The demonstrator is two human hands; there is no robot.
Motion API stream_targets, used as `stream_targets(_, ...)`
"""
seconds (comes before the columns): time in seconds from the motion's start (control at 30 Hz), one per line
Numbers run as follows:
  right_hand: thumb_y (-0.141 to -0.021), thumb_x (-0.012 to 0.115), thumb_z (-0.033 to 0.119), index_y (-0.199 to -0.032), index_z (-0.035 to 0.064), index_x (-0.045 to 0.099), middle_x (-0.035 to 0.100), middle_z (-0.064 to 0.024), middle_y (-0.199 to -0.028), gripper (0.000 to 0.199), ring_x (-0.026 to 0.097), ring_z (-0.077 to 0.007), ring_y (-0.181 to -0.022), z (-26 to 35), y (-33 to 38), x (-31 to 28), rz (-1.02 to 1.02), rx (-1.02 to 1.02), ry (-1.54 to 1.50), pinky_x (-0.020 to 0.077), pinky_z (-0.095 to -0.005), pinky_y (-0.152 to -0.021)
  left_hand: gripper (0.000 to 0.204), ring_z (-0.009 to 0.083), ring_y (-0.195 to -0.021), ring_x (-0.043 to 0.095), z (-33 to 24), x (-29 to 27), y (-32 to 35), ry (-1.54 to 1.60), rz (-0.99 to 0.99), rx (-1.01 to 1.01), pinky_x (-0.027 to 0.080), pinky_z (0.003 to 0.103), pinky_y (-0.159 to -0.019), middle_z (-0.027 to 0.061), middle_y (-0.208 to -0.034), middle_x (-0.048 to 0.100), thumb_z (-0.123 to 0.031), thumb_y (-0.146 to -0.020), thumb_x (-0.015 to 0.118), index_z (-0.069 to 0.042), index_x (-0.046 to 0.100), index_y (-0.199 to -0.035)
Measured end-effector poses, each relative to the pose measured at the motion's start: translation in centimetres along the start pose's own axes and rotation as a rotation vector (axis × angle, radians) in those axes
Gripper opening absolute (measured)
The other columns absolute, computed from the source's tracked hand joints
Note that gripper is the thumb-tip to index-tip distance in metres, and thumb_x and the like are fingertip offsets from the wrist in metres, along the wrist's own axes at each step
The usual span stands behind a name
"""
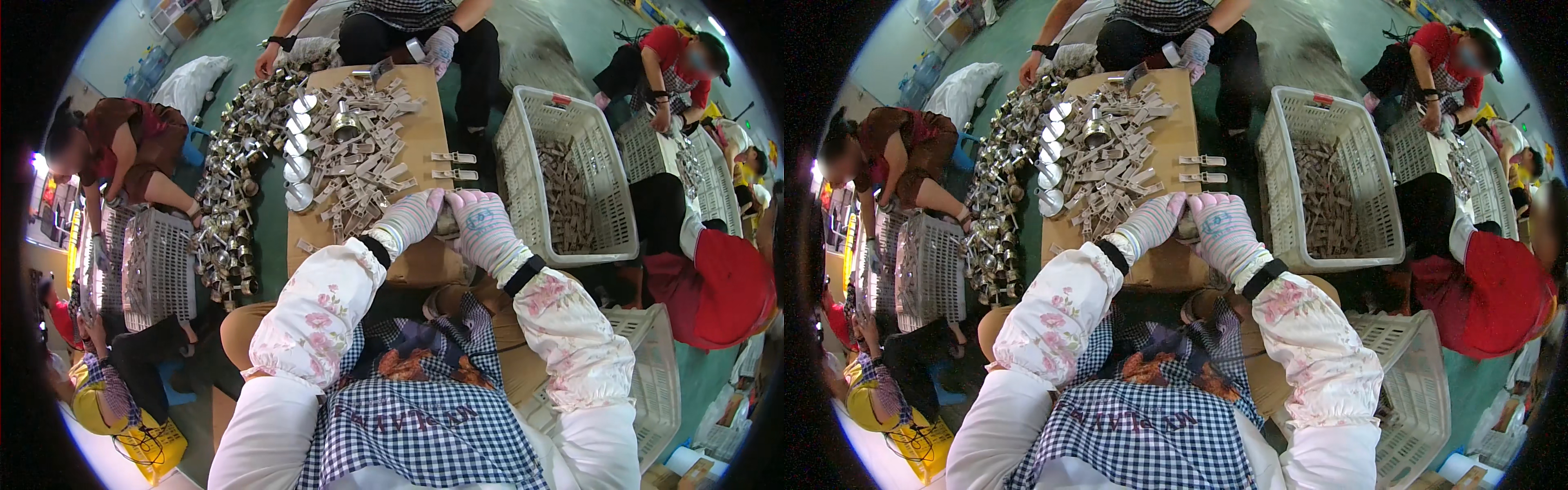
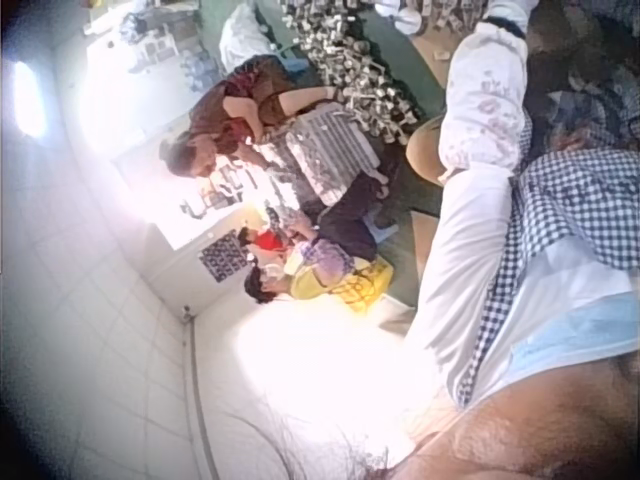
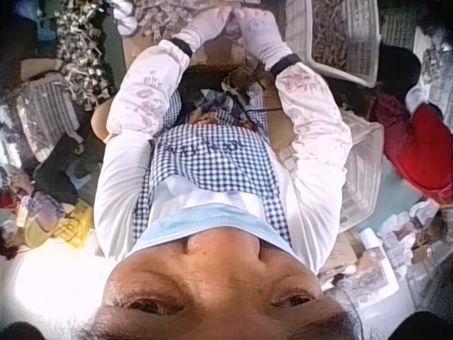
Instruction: Assembling small plastic clips onto metal components on a makeshift table in a manufacturing environment.
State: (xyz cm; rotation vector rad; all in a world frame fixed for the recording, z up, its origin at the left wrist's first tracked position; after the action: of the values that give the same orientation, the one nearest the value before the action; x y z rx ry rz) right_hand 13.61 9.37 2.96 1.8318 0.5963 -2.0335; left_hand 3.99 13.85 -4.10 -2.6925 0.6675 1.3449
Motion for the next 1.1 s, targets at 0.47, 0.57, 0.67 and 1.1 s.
stream_targets(0.47, -0.066, 0.084, 0.036, -0.127, 0.0074, 0.051, 0.061, -0.0068, -0.111, 0.075, 0.059, -0.0249, -0.109, -0.1, -0.2, 0.3, 0.056, -0.002, 0.046, 0.0449, -0.0393, -0.092, 0.039, 0.0383, -0.118, 0.057, -0.3, -0.2, 0.1, -0.169, -0.011, 0.038, 0.045, 0.042, -0.102, 0.0244, -0.128, 0.059, -0.022, -0.102, 0.034, 0.000, 0.051, -0.130)
stream_targets(0.57, -0.066, 0.084, 0.035, -0.127, 0.0074, 0.051, 0.061, -0.0068, -0.112, 0.075, 0.059, -0.0247, -0.109, -0.1, -0.4, 0.2, 0.071, 0.001, 0.053, 0.0448, -0.0392, -0.092, 0.039, 0.0381, -0.122, 0.055, -0.5, -0.2, -0.2, -0.182, 0.020, 0.026, 0.044, 0.042, -0.104, 0.0242, -0.134, 0.056, -0.020, -0.101, 0.035, 0.001, 0.050, -0.131)
stream_targets(0.67, -0.066, 0.084, 0.036, -0.127, 0.0075, 0.051, 0.062, -0.0066, -0.112, 0.074, 0.059, -0.0244, -0.110, -0.2, -0.4, 0.4, 0.100, 0.014, 0.061, 0.0448, -0.0389, -0.093, 0.038, 0.0392, -0.120, 0.056, -0.1, 0.0, -0.4, -0.184, 0.041, -0.020, 0.045, 0.042, -0.104, 0.0235, -0.131, 0.057, -0.018, -0.101, 0.035, 0.001, 0.049, -0.131)
stream_targets(1.1, -0.073, 0.079, 0.034, -0.116, 0.0099, 0.057, 0.064, -0.0051, -0.104, 0.054, 0.063, -0.0226, -0.102, -0.5, -0.5, -0.2, 0.063, 0.022, 0.047, 0.0464, -0.0360, -0.090, 0.033, 0.0393, -0.108, 0.061, 0.0, 0.2, 0.3, -0.219, -0.095, 0.214, 0.050, 0.045, -0.092, 0.0209, -0.123, 0.060, -0.019, -0.099, 0.036, -0.004, 0.051, -0.125)
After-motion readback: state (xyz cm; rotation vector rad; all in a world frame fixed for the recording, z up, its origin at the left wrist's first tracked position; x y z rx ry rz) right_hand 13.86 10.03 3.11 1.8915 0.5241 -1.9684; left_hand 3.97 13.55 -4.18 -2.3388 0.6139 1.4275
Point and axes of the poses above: each hand's wrist, its own y-axis away from the middle knuckle, its own x-axis out of the palm, z = x × y, the point moved 9 cm from there along -y, towards the middle knuckle
